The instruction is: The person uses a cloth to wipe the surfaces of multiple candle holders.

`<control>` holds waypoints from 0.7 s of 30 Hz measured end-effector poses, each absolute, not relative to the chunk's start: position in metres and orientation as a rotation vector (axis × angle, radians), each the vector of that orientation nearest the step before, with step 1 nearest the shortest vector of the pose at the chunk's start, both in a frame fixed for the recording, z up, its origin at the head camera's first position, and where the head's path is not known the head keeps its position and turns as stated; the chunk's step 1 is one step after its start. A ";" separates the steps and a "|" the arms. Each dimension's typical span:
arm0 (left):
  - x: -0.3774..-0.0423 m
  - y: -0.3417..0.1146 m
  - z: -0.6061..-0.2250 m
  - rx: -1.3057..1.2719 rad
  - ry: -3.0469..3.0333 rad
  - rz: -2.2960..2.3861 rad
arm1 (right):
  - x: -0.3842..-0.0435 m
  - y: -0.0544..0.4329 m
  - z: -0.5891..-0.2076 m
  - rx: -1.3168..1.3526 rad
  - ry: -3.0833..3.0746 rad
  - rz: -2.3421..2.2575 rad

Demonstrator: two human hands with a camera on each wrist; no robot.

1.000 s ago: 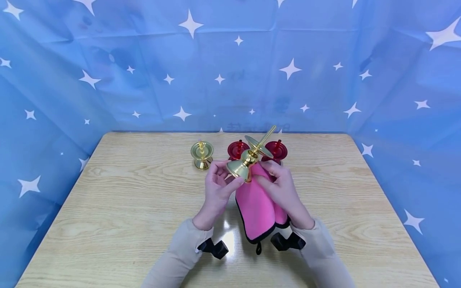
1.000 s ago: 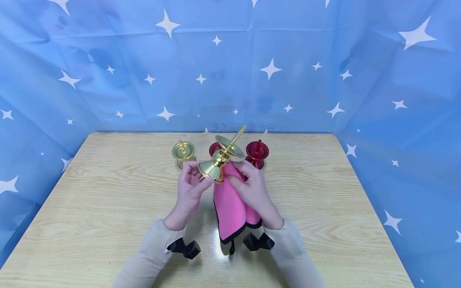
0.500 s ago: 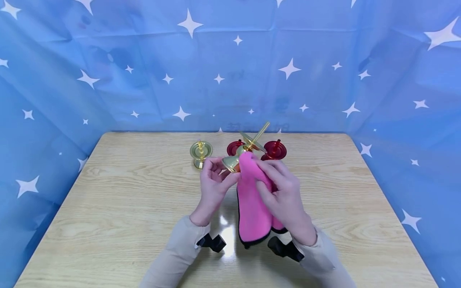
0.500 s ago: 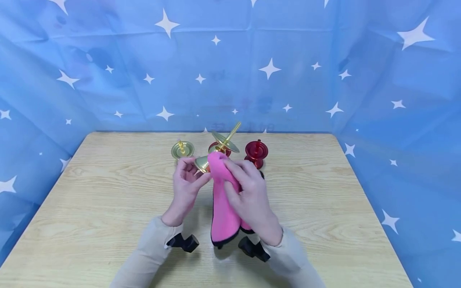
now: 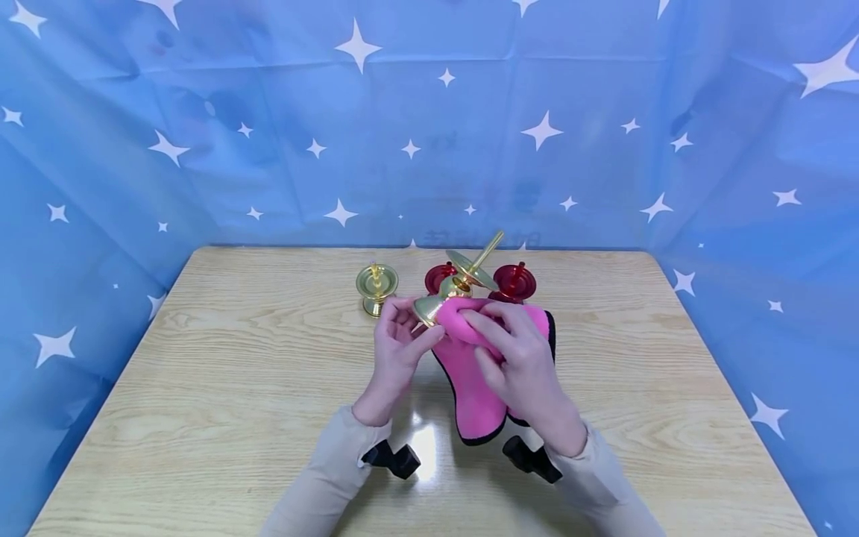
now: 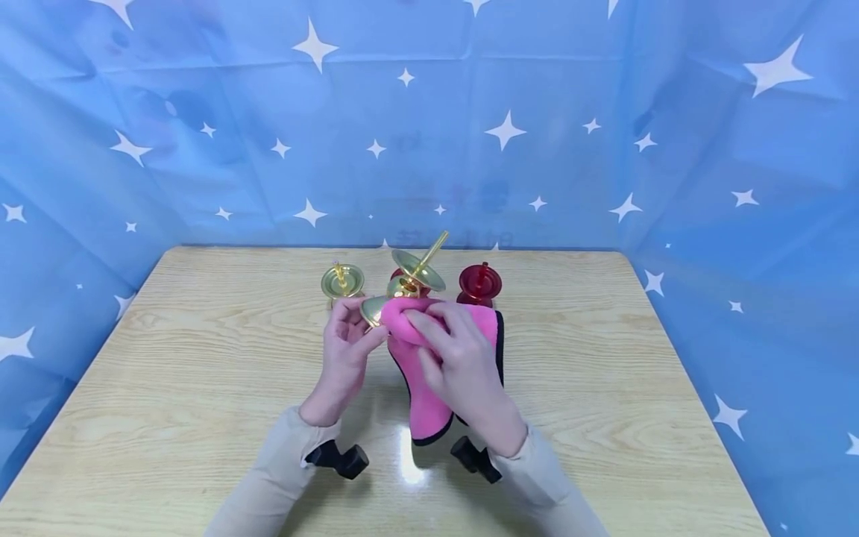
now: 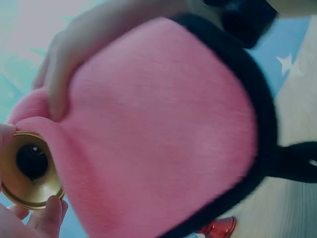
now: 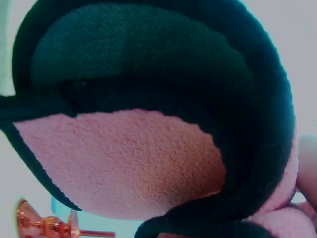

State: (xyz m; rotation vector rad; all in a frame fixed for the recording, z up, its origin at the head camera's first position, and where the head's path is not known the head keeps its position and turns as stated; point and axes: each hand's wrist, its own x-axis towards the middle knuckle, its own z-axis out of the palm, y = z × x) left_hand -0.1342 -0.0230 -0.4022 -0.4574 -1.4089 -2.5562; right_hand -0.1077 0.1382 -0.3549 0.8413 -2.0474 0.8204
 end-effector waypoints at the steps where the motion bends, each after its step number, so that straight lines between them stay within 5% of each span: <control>1: -0.134 -0.023 -0.402 -0.437 -1.399 -2.577 | -0.109 0.141 -0.356 0.841 -2.051 0.837; 21: -0.129 -0.017 -0.395 -0.450 -1.398 -2.663 | -0.132 0.145 -0.365 0.554 -2.153 1.610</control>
